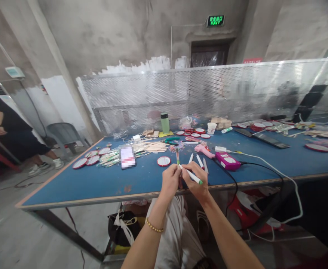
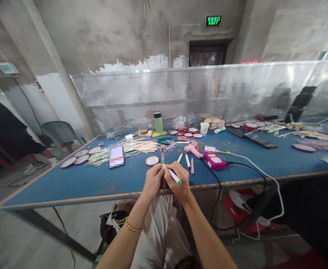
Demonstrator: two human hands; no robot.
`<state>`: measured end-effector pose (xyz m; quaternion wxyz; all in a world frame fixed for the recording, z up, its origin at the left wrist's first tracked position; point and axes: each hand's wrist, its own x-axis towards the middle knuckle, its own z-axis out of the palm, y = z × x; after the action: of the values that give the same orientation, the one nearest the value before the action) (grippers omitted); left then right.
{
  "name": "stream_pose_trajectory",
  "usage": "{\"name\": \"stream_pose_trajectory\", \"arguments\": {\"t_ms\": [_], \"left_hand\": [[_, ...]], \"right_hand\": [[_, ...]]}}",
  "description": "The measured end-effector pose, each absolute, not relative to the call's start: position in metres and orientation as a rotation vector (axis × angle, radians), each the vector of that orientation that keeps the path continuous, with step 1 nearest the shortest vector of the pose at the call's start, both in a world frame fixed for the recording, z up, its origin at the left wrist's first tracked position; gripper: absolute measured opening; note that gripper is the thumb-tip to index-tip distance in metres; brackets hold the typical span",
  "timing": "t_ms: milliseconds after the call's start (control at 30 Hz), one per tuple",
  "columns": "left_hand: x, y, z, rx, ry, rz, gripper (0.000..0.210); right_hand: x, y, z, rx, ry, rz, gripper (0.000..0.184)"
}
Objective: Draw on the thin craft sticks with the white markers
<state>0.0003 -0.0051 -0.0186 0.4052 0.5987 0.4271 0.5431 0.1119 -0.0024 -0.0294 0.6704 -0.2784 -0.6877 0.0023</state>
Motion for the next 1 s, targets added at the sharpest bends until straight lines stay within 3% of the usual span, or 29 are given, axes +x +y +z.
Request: {"name": "stream_pose_trajectory", "arguments": {"t_ms": [1000], "left_hand": [[-0.0001,-0.0043,-0.0200,1.498,1.051,1.366,0.023]], "right_hand": [[0.1111,-0.0003,-0.0314,-0.644,-1.475,-0.031,0.012]]}}
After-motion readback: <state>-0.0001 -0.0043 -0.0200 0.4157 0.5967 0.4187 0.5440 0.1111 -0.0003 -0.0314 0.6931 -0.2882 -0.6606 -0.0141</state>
